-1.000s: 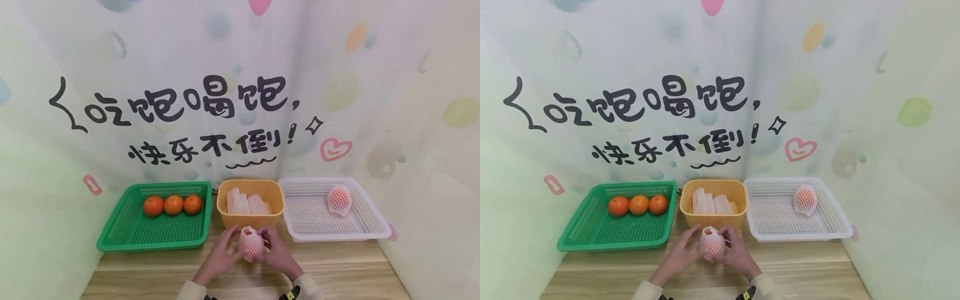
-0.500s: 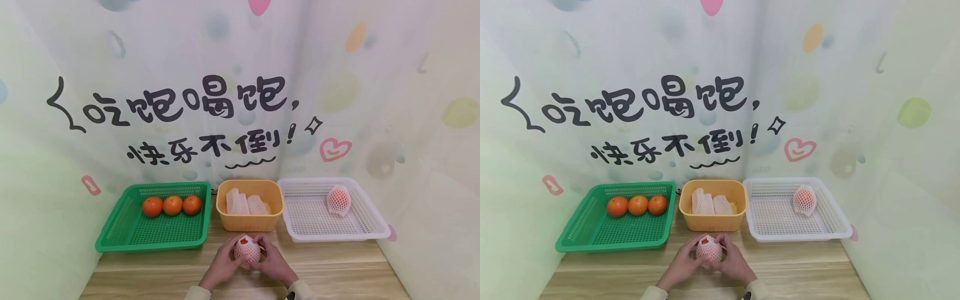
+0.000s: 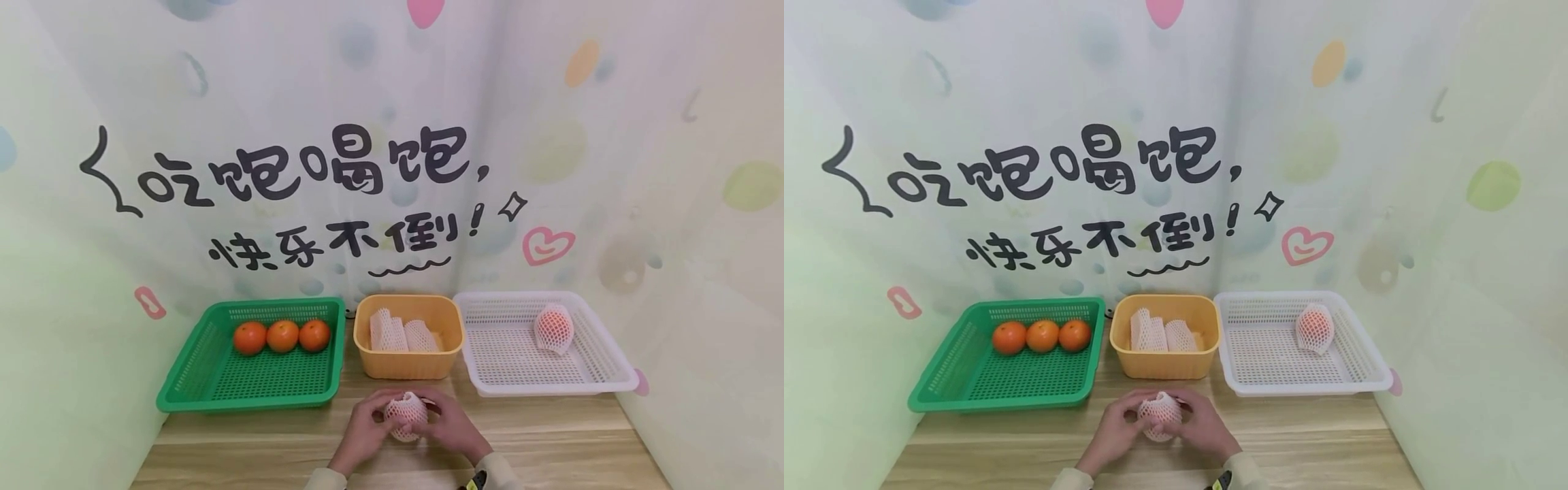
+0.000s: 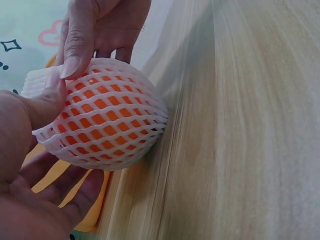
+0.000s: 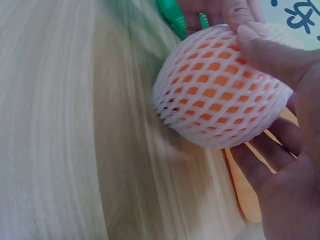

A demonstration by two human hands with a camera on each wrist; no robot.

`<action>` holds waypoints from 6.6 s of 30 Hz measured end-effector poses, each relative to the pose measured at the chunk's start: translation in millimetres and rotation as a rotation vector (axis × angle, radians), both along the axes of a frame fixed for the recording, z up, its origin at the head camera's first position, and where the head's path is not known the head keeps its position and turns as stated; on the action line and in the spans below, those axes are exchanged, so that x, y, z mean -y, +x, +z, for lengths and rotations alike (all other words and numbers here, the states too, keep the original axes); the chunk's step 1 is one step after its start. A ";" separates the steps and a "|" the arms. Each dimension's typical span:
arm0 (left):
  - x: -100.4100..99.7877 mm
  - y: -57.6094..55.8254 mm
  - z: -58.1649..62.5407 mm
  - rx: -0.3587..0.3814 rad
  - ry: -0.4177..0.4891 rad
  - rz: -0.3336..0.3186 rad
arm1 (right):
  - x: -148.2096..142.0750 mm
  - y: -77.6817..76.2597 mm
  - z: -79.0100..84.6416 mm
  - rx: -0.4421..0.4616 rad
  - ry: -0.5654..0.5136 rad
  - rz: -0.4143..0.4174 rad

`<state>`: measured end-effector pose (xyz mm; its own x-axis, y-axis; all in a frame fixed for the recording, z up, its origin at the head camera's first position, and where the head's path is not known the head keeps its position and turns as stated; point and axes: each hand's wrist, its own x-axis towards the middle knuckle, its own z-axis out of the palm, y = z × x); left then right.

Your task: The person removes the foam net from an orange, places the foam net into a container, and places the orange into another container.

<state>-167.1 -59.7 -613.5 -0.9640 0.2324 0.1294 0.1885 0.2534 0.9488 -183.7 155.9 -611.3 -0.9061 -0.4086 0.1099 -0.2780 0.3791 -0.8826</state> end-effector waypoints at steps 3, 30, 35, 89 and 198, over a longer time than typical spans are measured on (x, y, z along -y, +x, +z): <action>-0.5 1.0 0.2 -0.026 -0.004 0.032 | -1.0 -0.9 0.4 -0.017 0.007 -0.009; -0.5 2.9 -10.9 -0.029 -0.005 0.060 | -1.2 4.0 3.6 -0.025 0.036 -0.039; 2.6 3.5 -15.0 0.011 0.031 -0.001 | -2.5 5.1 4.8 -0.041 0.010 -0.052; 4.1 2.2 -17.2 -0.041 -0.011 0.007 | 4.1 5.1 -5.2 -0.122 -0.077 -0.097; 4.6 5.0 0.6 0.019 -0.175 -0.194 | -27.7 -118.0 129.1 0.006 0.420 -0.382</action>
<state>-162.1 -64.3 -613.0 -0.9011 0.4305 0.0527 0.2317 0.3753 0.8975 -301.6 183.6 -482.2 -0.9982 -0.0592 0.0030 -0.0476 0.7708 -0.6353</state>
